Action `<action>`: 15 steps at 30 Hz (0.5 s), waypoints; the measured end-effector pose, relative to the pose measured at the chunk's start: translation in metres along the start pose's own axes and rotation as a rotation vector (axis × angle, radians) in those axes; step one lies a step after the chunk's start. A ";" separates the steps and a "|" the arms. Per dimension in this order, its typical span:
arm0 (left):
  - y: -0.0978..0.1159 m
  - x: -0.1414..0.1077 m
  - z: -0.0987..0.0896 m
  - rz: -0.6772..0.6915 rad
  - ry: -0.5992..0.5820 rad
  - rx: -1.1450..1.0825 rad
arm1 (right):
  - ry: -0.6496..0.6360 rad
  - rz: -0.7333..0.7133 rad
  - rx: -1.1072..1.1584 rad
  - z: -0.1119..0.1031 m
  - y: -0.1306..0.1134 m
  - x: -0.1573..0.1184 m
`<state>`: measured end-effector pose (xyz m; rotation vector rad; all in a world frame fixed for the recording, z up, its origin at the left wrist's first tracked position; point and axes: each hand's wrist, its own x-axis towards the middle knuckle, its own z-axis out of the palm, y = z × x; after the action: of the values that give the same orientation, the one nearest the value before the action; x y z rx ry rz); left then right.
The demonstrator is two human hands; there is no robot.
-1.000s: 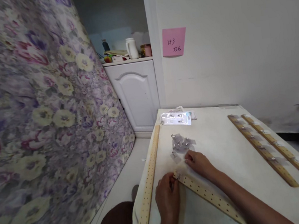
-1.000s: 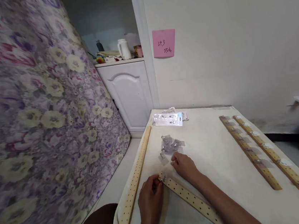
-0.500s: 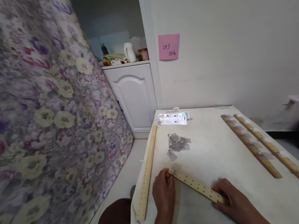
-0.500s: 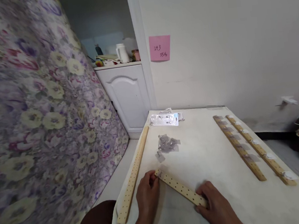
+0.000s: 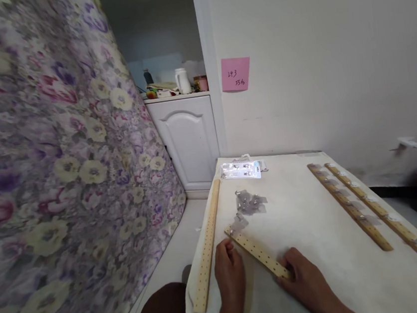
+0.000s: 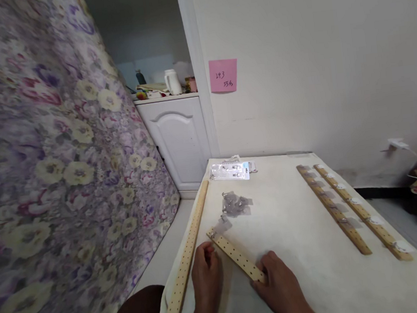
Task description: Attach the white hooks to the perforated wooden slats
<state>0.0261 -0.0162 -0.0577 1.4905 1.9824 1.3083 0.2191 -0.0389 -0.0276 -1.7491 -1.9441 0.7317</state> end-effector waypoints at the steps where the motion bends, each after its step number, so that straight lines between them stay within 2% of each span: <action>1: 0.001 0.000 -0.001 0.001 -0.013 0.003 | 0.003 0.003 -0.012 0.005 -0.002 0.002; 5: 0.003 -0.001 -0.002 0.001 -0.041 0.027 | -0.004 -0.002 -0.045 0.019 -0.004 0.004; 9: 0.001 -0.001 -0.002 0.017 -0.063 0.015 | -0.063 -0.019 0.000 0.013 0.003 0.013; 12: 0.000 -0.001 -0.002 0.010 -0.074 0.016 | -0.124 -0.063 0.036 0.001 0.002 0.040; 15: 0.000 -0.001 -0.003 -0.004 -0.077 0.013 | -0.085 -0.120 0.007 0.002 -0.010 0.078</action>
<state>0.0246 -0.0180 -0.0564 1.5185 1.9478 1.2194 0.2007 0.0376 -0.0258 -1.6054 -2.0793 0.7806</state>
